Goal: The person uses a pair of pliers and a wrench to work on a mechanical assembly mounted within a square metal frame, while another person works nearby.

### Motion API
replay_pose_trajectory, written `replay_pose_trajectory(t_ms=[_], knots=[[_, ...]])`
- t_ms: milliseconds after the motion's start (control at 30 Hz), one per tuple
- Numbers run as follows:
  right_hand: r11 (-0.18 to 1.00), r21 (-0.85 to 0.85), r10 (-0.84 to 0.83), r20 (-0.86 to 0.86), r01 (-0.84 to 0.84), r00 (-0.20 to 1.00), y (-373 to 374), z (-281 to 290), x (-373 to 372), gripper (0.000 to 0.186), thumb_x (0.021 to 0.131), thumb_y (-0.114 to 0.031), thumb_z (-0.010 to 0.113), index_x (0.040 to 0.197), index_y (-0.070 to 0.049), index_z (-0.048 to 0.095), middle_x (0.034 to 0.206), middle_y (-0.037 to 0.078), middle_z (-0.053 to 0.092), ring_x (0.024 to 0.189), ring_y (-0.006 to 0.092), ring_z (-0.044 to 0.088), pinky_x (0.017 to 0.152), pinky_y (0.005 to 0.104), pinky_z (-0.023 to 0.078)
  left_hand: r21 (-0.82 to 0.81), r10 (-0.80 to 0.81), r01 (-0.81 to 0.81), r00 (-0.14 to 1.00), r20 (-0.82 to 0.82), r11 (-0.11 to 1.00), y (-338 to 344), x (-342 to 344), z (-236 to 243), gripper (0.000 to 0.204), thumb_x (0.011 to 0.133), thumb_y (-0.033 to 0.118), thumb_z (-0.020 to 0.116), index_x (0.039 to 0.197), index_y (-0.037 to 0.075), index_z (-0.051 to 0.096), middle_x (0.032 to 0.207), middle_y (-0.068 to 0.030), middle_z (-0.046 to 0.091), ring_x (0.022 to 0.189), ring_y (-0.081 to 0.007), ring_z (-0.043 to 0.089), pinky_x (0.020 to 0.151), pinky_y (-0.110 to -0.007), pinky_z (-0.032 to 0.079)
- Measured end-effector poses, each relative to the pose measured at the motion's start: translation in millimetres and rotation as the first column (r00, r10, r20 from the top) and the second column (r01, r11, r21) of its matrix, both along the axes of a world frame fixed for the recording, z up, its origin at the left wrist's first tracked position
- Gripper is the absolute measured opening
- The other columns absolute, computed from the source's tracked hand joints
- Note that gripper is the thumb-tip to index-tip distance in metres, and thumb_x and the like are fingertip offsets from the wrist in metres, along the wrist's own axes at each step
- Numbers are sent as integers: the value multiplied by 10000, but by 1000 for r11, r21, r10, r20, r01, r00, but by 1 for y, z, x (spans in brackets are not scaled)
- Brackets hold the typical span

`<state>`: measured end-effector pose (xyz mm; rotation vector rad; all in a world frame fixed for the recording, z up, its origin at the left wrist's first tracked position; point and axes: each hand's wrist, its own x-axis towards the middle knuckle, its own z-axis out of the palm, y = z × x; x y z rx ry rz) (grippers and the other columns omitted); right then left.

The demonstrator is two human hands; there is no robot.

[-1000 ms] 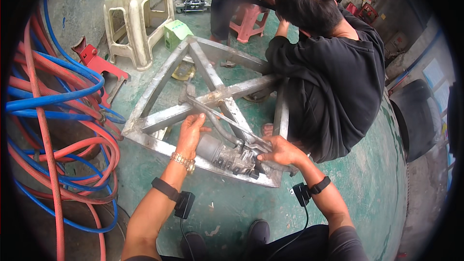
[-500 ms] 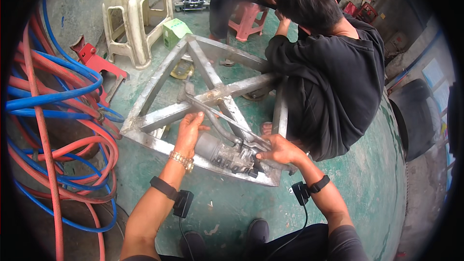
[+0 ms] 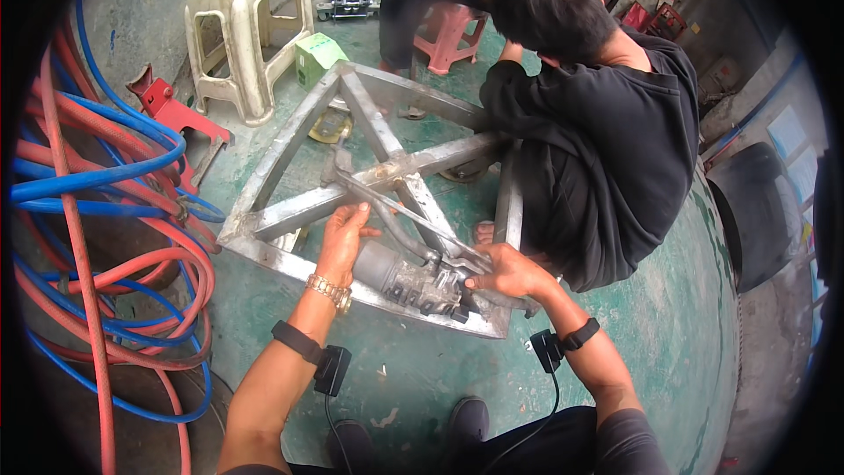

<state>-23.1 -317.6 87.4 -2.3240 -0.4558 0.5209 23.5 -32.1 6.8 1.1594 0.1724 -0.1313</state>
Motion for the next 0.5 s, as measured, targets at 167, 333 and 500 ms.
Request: replay_pose_trajectory(t_ms=[167,333,500], knots=[[1000,-12,-24,-24,24,999,0,2,-1,409,818,-193,802,1147,-5,648,898,147,717,823,190,648,799,349,495,9,3,-3,1000,-5,1000,0,-1,3,537,984,346,620,1255,-108,523,1238,-199,571,862,-196,635,814,-322,519],[1000,12,-14,-26,15,1000,-1,-1,-1,404,819,-191,802,1142,-3,649,894,146,716,821,185,644,798,351,495,18,-3,3,1000,0,1000,0,-1,3,544,987,349,614,1257,-114,519,1253,-204,569,853,-192,638,819,-325,512],[1000,22,-7,-8,7,1000,-2,-3,0,395,822,-190,800,1137,-4,649,891,148,714,821,185,640,799,352,493,19,1,-1,1000,-3,1000,-1,-1,3,547,988,350,613,1261,-114,517,1252,-203,573,844,-189,639,818,-325,509]])
